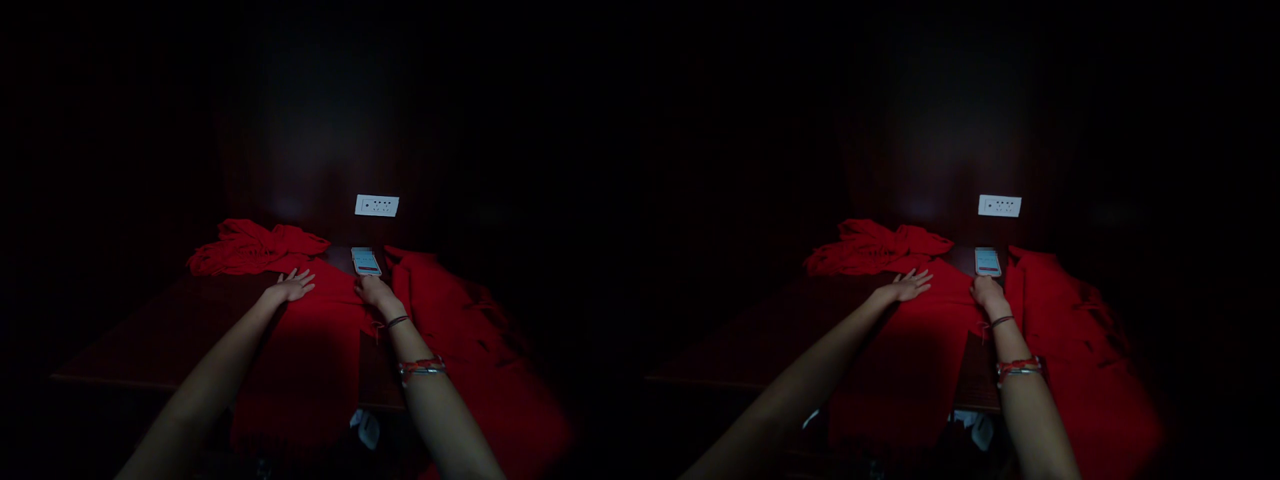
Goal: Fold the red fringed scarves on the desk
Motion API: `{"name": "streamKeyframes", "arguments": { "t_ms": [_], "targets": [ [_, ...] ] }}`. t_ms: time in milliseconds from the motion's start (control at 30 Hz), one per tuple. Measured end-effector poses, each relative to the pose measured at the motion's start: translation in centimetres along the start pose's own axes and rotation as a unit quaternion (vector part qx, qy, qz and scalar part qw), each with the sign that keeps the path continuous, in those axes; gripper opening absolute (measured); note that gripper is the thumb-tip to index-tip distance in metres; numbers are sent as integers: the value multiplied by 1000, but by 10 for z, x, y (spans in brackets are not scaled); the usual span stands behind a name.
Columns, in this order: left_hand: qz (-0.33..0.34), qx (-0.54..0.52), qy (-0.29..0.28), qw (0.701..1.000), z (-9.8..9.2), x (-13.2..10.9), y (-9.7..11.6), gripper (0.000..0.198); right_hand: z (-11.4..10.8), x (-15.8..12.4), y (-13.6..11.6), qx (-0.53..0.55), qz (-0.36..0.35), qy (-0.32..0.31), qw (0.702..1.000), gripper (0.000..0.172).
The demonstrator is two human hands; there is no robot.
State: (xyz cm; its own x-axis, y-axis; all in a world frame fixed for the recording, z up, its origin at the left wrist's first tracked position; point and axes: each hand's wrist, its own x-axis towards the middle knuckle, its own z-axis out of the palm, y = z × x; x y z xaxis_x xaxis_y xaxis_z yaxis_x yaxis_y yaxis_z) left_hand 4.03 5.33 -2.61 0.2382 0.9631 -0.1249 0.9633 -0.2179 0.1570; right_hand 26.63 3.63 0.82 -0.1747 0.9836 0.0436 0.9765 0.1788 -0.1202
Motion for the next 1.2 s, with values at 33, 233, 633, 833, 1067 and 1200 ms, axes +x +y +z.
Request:
{"name": "streamKeyframes", "arguments": {
  "t_ms": [33, 233, 633, 833, 1067, 1200],
  "targets": [
    [-8, 11, 11, 1000, -2, -1, -2, 52, 2, 0, -1, -5, -19, 13, 1000, 36],
    [81, 45, 111, 989, 0, -7, 26, 48, -2, 4, 1, -53, -24, 36, 998, 34],
    [55, -10, 14, 998, 8, -1, 32, 60, -17, -76, 50, -144, 152, 53, 976, 65],
    [68, -6, 46, 997, 15, 4, 28, 51, -21, -75, 74, -178, 38, 34, 983, 25],
    [70, -9, 46, 996, 16, 6, 26, 50, -112, -105, 118, -270, 162, 190, 930, 29],
    [60, -8, 39, 997, 13, 2, 31, 50, -121, -104, 132, -301, 187, 111, 928, 28]
  ]
}}
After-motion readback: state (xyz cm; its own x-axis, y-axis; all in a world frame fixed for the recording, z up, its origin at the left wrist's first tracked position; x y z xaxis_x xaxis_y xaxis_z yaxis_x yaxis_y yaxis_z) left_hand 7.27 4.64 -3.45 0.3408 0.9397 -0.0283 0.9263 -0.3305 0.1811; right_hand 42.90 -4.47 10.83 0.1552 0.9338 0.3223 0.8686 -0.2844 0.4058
